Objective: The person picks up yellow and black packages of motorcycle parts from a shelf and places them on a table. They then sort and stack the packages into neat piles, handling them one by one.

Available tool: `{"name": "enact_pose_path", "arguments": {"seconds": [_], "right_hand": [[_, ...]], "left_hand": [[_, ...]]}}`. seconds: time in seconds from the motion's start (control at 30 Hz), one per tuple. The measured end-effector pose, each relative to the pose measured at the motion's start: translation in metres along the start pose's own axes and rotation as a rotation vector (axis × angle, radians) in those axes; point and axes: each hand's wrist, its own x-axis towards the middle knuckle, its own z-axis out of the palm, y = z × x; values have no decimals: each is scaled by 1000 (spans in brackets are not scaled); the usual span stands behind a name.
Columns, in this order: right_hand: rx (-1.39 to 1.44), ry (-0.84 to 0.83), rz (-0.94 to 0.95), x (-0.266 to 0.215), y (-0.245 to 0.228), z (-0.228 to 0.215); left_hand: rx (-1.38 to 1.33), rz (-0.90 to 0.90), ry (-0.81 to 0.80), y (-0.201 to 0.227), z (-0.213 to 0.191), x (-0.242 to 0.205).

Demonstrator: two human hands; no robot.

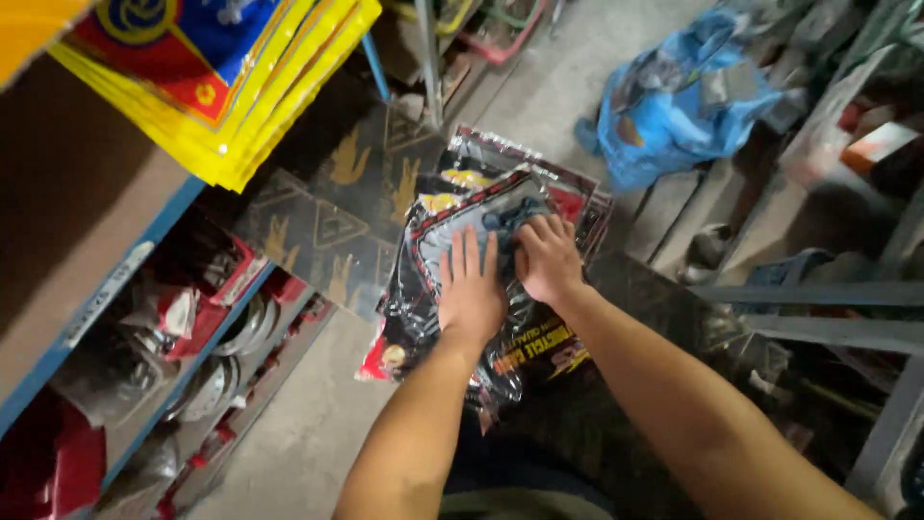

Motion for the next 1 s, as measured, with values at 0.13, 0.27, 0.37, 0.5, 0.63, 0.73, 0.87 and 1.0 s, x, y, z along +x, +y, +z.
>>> {"name": "enact_pose_path", "arguments": {"seconds": [0.13, 0.27, 0.37, 0.5, 0.63, 0.73, 0.87, 1.0], "right_hand": [[25, 25, 69, 4, -5, -2], [79, 47, 128, 3, -4, 0], [130, 32, 133, 7, -7, -9], [224, -25, 165, 12, -17, -12], [164, -52, 187, 10, -17, -10], [118, -6, 160, 11, -15, -6], [36, 18, 95, 14, -13, -2], [30, -27, 147, 14, -10, 4]], "left_hand": [[-43, 2, 60, -2, 3, 7], [-45, -21, -2, 5, -10, 5], [9, -1, 9, 18, -22, -9], [81, 257, 256, 26, 38, -90], [90, 476, 160, 9, 63, -101], [263, 269, 374, -15, 15, -49], [223, -26, 253, -39, -11, 23], [170, 30, 230, -7, 15, 2]]}}
